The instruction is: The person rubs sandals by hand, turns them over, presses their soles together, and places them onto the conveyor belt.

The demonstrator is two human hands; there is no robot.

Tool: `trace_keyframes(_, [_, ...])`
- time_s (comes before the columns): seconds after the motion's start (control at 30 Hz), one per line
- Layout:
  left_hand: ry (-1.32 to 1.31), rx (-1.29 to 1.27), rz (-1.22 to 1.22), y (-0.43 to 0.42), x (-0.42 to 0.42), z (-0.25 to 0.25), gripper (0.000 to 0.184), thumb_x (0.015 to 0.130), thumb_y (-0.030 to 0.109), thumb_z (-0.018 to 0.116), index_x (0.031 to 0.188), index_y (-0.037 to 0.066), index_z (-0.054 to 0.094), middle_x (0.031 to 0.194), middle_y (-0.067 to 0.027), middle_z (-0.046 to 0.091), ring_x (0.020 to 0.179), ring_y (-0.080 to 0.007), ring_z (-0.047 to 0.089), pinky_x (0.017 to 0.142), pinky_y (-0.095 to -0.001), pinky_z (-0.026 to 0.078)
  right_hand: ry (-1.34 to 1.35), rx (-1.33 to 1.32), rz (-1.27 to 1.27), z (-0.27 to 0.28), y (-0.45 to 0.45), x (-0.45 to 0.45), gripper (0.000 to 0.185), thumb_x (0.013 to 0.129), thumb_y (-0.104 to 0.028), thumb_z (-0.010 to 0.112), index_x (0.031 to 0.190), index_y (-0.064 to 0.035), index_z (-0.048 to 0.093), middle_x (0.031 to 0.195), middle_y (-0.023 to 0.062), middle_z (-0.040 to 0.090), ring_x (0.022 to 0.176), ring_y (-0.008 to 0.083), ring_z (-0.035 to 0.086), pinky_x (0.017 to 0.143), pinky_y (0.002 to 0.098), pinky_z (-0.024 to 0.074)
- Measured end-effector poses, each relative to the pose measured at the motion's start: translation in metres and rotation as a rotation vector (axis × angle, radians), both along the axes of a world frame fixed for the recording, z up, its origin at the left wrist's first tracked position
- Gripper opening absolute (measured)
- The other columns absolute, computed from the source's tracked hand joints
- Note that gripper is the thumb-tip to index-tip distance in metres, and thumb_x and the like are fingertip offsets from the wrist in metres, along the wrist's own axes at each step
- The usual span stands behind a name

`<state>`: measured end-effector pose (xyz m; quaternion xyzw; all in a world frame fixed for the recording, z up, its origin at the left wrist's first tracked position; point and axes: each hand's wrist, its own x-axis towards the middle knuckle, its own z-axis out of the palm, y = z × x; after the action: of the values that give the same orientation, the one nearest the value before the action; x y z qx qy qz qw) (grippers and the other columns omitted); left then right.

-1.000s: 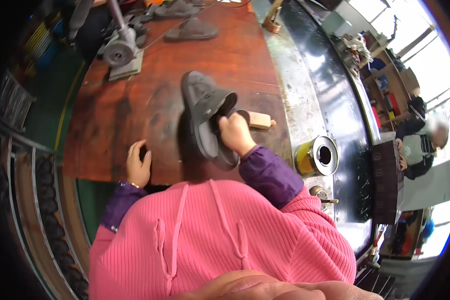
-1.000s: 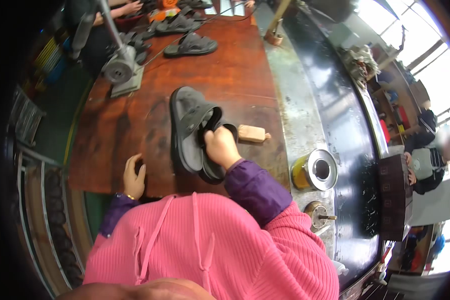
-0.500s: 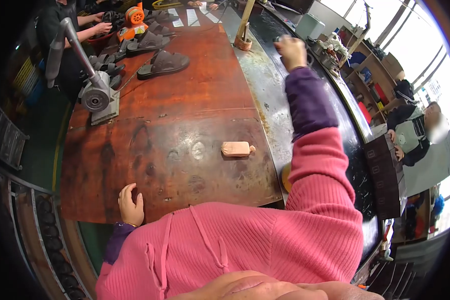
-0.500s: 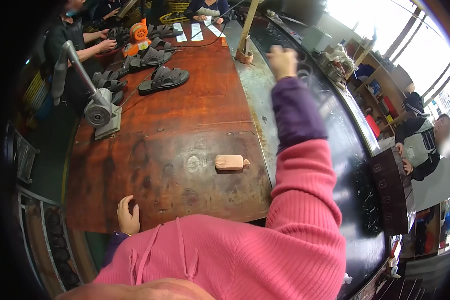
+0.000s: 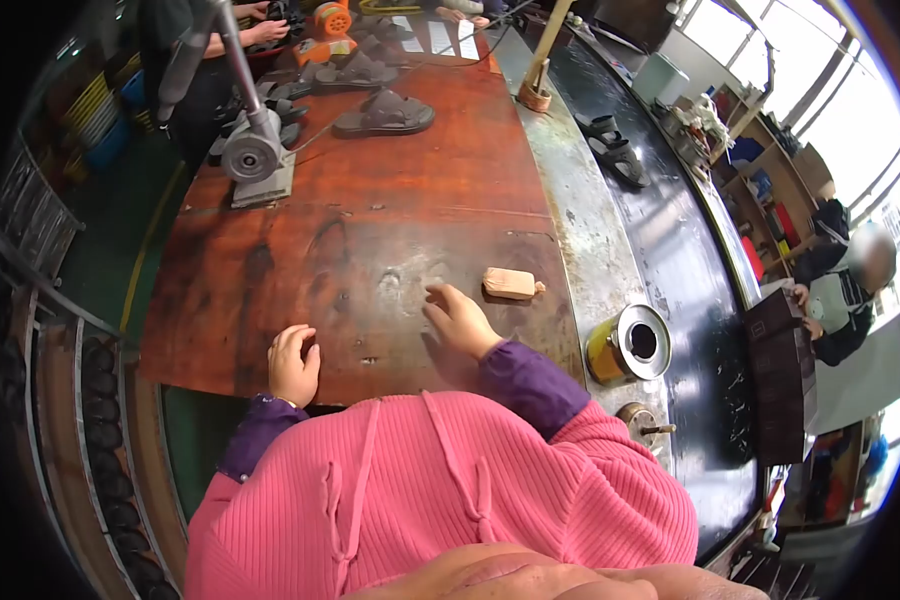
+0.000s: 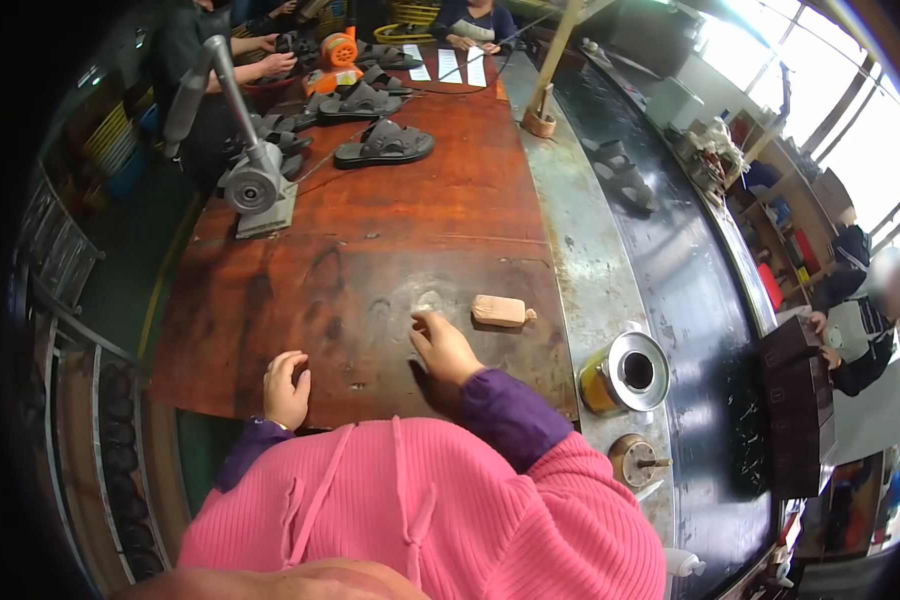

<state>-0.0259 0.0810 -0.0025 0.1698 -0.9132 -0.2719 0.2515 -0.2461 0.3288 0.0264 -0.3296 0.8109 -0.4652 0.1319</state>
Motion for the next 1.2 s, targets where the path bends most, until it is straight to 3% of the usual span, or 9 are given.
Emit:
trace_keyframes(0.37, [0.014,0.011,0.005,0.000,0.008,-0.001,0.024,0.088,0.011,0.065,0.111,0.006,0.065,0.122,-0.0126,0.063,0.117,-0.0325,0.057,0.101,-0.0429,0.042,0.388,0.124,0.022,-0.010,0.023,0.042,0.025,0.090,-0.015,0.063,0.112,-0.0036,0.064,0.101,0.0174,0.062,0.101,0.0368,0.060,0.090,0.0438,0.0482])
trace_keyframes(1.2, [0.095,0.042,-0.002,-0.002,0.015,0.001,0.018,0.087,0.011,0.066,0.104,0.006,0.067,0.117,-0.0113,0.065,0.111,-0.0316,0.059,0.097,-0.0423,0.045,0.469,0.097,0.038,-0.016,0.016,0.041,0.022,0.088,-0.013,0.063,0.108,-0.0047,0.065,0.100,0.0170,0.062,0.100,0.0368,0.059,0.089,0.0439,0.0480])
